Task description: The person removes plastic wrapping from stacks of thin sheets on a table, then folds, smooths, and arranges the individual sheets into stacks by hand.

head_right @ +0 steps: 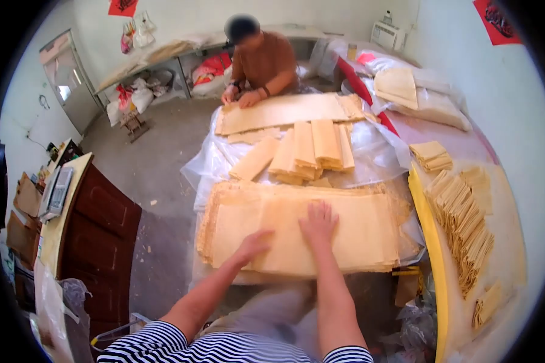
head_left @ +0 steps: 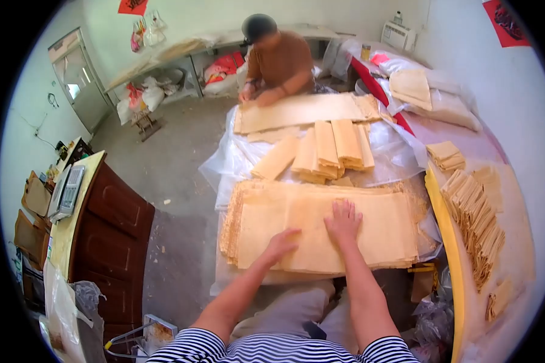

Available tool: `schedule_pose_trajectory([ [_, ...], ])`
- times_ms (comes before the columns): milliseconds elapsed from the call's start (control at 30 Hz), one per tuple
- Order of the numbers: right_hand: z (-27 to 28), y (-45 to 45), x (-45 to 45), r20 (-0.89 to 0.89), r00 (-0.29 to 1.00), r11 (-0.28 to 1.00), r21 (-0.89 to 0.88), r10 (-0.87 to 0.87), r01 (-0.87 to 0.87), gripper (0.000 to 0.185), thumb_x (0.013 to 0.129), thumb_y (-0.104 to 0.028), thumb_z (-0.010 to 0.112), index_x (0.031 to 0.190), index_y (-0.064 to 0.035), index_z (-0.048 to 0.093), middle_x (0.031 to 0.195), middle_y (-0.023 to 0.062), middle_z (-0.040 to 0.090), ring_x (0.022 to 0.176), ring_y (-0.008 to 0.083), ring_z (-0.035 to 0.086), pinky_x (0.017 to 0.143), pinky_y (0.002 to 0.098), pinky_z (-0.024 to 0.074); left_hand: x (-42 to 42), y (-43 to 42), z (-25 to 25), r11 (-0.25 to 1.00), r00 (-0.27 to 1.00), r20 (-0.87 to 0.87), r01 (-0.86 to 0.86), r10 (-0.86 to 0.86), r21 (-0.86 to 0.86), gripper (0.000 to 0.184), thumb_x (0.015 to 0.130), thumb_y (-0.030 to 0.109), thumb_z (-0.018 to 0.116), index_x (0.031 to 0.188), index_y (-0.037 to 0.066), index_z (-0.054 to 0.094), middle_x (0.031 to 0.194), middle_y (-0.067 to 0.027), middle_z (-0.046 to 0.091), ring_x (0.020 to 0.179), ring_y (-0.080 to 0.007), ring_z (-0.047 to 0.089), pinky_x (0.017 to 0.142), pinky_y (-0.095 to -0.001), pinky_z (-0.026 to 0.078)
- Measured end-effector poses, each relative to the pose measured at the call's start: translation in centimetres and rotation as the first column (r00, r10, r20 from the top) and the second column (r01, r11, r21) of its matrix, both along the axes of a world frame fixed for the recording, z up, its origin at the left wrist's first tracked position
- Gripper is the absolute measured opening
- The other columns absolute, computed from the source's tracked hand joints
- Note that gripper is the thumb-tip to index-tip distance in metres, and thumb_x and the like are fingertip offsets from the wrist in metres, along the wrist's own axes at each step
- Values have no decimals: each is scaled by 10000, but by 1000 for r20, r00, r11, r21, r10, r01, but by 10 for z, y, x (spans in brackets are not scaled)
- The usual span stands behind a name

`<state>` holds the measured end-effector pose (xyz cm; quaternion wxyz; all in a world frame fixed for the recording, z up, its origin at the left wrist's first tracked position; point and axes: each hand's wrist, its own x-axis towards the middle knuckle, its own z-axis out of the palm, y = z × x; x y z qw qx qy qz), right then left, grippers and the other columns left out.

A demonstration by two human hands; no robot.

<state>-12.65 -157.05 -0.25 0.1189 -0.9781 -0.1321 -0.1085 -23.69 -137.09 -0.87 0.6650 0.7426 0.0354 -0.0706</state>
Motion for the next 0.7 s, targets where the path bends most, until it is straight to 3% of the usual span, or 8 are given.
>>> schedule_pose_trajectory([
  [100,-2,-2,-27,41,999,998,-59,-13,15,592,798,-445,534,1318,-200,394,1409,177,266,1319,335,214,1020,584,151,-1,-2,8,985,994,105,-27,9,171,474,734,40,603,1202,79,538,1148,-91,561,1020,-175,534,864,-281,443],
  [133,-5,-5,-42,42,998,997,-59,54,-52,584,795,-440,536,1310,-199,400,1405,168,278,1314,331,228,1020,582,151,-2,-4,12,987,999,-7,-38,39,155,464,736,36,601,1195,80,546,1151,-88,567,986,-173,553,827,-274,464],
  [300,-3,-42,-98,77,983,985,-48,167,-164,566,779,-434,552,1274,-187,432,1368,155,334,1295,324,266,1015,576,169,1,-4,-10,997,999,-7,-32,32,-71,474,728,9,593,1194,76,548,1145,-114,576,986,-189,563,834,-273,462],
  [433,9,-51,-131,105,988,991,-85,113,-104,599,749,-426,593,1252,-138,442,1361,149,340,1291,319,273,1021,558,179,-12,-11,-22,966,970,136,-220,201,139,493,725,30,590,1213,27,513,1167,-135,559,1081,-233,522,922,-307,411],
  [533,29,-35,-158,70,919,914,98,388,-393,595,701,-314,670,1202,-74,459,1313,154,397,1264,312,323,1026,485,233,-40,-31,-17,918,923,175,-369,343,143,524,729,55,589,1234,-17,469,1199,-180,525,1120,-266,496,947,-322,394],
  [567,25,-27,-163,69,924,918,109,376,-382,595,701,-314,670,1202,-74,459,1313,154,397,1264,312,323,1026,485,233,-52,-38,-11,906,908,134,-410,396,101,540,731,65,588,1242,-39,447,1217,-206,503,1127,-283,488,946,-327,394],
  [633,7,-13,-166,164,893,836,315,419,-450,548,697,-233,674,1184,-81,476,1210,143,500,1175,296,438,989,430,314,-76,-60,33,887,935,155,-353,320,297,592,747,88,597,1282,-47,383,1236,-239,468,1114,-297,494,932,-340,405],
  [700,-11,-11,-146,182,898,834,335,400,-439,451,735,-196,659,1144,-59,527,1080,104,597,1025,265,558,894,364,414,-86,-77,73,933,921,262,-331,287,140,647,762,127,619,1319,-28,327,1237,-235,462,1113,-295,495,926,-355,405],
])
